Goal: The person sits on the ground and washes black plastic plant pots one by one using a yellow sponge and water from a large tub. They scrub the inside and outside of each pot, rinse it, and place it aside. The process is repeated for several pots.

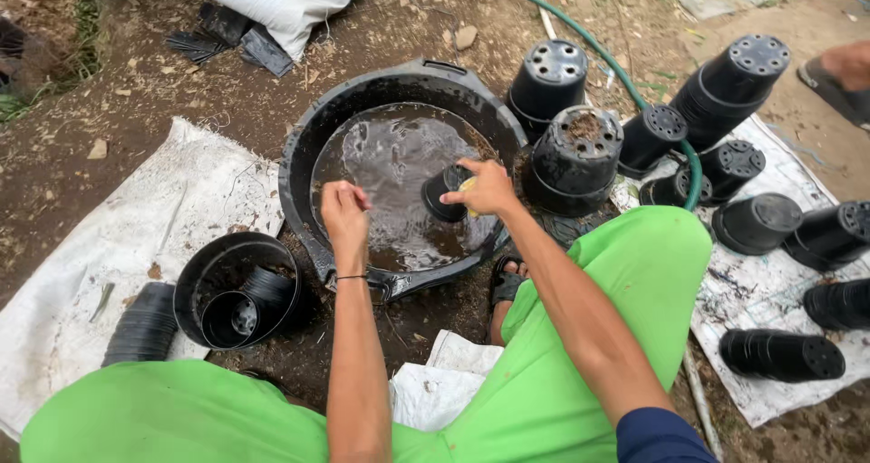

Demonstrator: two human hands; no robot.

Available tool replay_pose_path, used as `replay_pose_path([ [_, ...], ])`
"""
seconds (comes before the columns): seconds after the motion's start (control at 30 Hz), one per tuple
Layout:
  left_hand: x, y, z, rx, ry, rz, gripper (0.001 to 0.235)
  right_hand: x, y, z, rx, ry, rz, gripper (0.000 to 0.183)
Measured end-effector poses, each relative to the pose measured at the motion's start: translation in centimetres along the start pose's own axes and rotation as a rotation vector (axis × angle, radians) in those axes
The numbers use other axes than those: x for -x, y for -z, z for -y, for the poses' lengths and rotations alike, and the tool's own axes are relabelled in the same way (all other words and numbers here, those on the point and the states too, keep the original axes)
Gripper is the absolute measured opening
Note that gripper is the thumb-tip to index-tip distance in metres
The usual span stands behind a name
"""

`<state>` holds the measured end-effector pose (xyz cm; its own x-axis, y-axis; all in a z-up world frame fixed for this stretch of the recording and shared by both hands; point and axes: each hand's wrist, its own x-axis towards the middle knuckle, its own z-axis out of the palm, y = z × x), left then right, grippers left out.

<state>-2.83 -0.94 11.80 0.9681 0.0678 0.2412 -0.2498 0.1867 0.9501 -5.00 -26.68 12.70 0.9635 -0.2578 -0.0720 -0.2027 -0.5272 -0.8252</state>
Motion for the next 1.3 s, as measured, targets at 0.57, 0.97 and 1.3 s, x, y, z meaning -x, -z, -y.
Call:
replay_pose_path([
  [0.57,-0.9,1.0,5.4,-0.072,0.271,0.149,0.026,19.0,30.2,-9.5,-0.587,0.377,-1.009,0.033],
  [0.97,-0.7,5.5,10.7,-0.167,0.270,0.188,0.036,43.2,33.8,-30.9,0.334,-0.555,-1.622,0.062],
  [1.3,-0.9,8.5,9.2,-0.171,0.204,0.069,0.012,37.4,31.7,-35.3,0.535,-1.053,-0.726,0.090],
])
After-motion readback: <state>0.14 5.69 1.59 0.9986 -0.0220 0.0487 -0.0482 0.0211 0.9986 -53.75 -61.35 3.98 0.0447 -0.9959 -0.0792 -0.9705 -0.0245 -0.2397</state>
